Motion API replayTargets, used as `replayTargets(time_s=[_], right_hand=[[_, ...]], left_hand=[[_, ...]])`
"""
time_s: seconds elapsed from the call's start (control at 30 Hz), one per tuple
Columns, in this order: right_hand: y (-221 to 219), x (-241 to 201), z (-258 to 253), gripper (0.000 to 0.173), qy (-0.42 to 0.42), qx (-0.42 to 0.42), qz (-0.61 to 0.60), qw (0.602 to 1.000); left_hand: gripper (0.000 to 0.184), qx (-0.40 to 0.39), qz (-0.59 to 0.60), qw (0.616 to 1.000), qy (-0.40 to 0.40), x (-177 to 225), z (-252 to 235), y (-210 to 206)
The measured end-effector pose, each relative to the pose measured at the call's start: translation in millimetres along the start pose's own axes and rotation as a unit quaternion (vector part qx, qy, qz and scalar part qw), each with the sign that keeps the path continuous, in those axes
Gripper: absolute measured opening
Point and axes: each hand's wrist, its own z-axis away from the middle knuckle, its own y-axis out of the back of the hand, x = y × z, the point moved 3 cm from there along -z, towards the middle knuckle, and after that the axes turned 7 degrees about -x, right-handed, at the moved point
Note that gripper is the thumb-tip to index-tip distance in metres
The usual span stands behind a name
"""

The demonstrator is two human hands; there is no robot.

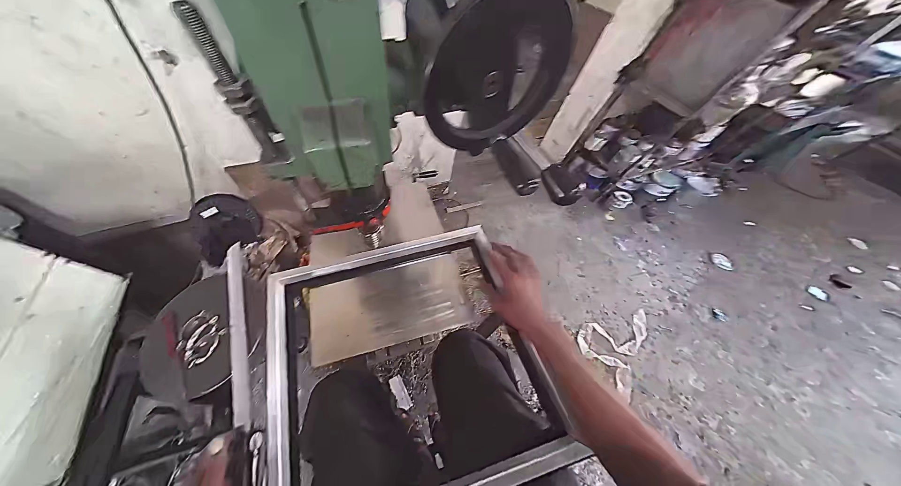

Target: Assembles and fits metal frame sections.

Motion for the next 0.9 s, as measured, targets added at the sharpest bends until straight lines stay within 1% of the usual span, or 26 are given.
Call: replayTargets(time_s=[0.03,0.07,0.1,0.13,0.17,0.2,0.27,0.3,0.33,0.37,0.43,0.53,0.63,0.77,0.83,0.9], right_hand=[[4,16,20,0.075,-0.050,-0.005,-0.038,0.998],[5,32,40,0.082,-0.105,-0.027,-0.090,0.990],[4,47,57,0.085,-0.158,-0.061,-0.152,0.974],[2,58,74,0.084,-0.206,-0.091,-0.217,0.950],[0,63,90,0.080,-0.248,-0.122,-0.283,0.918],[-2,64,103,0.073,-0.272,-0.152,-0.344,0.886],[-6,57,117,0.058,-0.279,-0.187,-0.431,0.838],[-9,51,121,0.053,-0.281,-0.193,-0.457,0.822],[-13,46,122,0.048,-0.284,-0.193,-0.465,0.816],[-15,44,122,0.046,-0.283,-0.190,-0.456,0.822],[-17,48,122,0.045,-0.265,-0.194,-0.428,0.842],[-7,55,130,0.044,-0.254,-0.192,-0.438,0.841],[13,67,147,0.042,-0.273,-0.169,-0.433,0.842],[27,101,181,0.049,-0.304,-0.149,-0.395,0.854],[28,117,196,0.053,-0.304,-0.152,-0.388,0.857],[31,130,208,0.054,-0.302,-0.157,-0.405,0.849]], left_hand=[[0.057,0.000,-0.023,1.000,0.013,6,6,-6],[0.061,-0.014,-0.040,0.999,0.023,3,8,-9],[0.064,-0.025,-0.047,0.998,0.028,-1,4,-14],[0.066,-0.029,-0.048,0.998,0.038,-5,1,-20],[0.066,-0.031,-0.039,0.998,0.046,-7,-1,-25],[0.066,-0.039,-0.031,0.998,0.048,-7,-3,-30],[0.064,-0.054,-0.032,0.998,0.029,-4,-7,-38],[0.063,-0.053,-0.045,0.997,0.021,-5,-8,-41],[0.063,-0.047,-0.063,0.997,0.014,-7,-10,-43],[0.063,-0.042,-0.074,0.996,0.012,-8,-11,-45],[0.060,-0.028,-0.073,0.997,0.010,-7,-9,-47],[0.052,-0.023,-0.047,0.999,0.008,3,2,-51],[0.052,-0.041,-0.051,0.998,0.001,12,16,-65],[0.047,-0.096,-0.046,0.994,-0.014,30,29,-91],[0.051,-0.106,-0.025,0.994,-0.011,32,27,-97],[0.052,-0.078,0.058,0.995,0.020,26,23,-96]])
